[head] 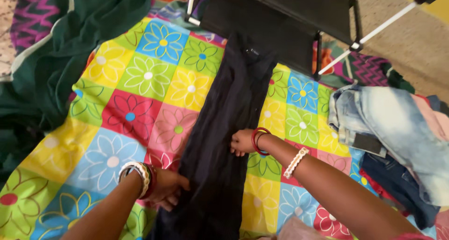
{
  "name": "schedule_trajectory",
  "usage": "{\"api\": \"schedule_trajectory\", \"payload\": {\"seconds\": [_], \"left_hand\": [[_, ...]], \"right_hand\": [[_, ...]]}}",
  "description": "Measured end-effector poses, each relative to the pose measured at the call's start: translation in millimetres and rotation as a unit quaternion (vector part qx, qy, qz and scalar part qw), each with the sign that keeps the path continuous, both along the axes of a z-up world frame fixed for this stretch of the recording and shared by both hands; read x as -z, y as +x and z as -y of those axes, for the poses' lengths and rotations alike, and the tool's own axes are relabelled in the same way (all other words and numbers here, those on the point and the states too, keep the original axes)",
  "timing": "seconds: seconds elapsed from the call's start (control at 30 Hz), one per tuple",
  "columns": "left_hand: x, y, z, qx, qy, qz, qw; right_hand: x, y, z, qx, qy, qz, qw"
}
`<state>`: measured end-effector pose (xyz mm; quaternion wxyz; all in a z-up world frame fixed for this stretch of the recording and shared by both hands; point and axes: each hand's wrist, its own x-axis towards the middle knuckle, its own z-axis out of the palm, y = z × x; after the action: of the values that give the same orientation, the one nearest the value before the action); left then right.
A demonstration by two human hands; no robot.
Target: The person folds a black dress and a pair of light blue jeans on a colorful floral mat. They smooth the garments, fold them into neat rectangles, and place the folded dress onto a nearby black rack.
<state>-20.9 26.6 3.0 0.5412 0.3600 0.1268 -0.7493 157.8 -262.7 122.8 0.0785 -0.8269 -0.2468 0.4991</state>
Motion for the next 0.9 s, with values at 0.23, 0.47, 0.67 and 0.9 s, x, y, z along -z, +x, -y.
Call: {"api": "schedule_trajectory", "payload": {"seconds": [0.23, 0.47, 0.67, 0.9], "left_hand": [[-58, -28, -2, -0.041, 0.024, 0.020, 0.999], [-52, -62, -9, 0.049, 0.108, 0.074, 0.990], [-22, -77, -13, 0.087, 0.043, 0.049, 0.994], [-33, -53, -19, 0.104, 0.074, 0.125, 0.984]], "right_hand": [[3, -48, 5, 0.009, 0.042, -0.072, 0.996], [3, -81, 11, 0.072, 0.129, -0.095, 0.984], [-11, -111, -7, 0.037, 0.102, -0.021, 0.994], [-35, -191, -36, -0.317, 0.315, 0.196, 0.873]]}}
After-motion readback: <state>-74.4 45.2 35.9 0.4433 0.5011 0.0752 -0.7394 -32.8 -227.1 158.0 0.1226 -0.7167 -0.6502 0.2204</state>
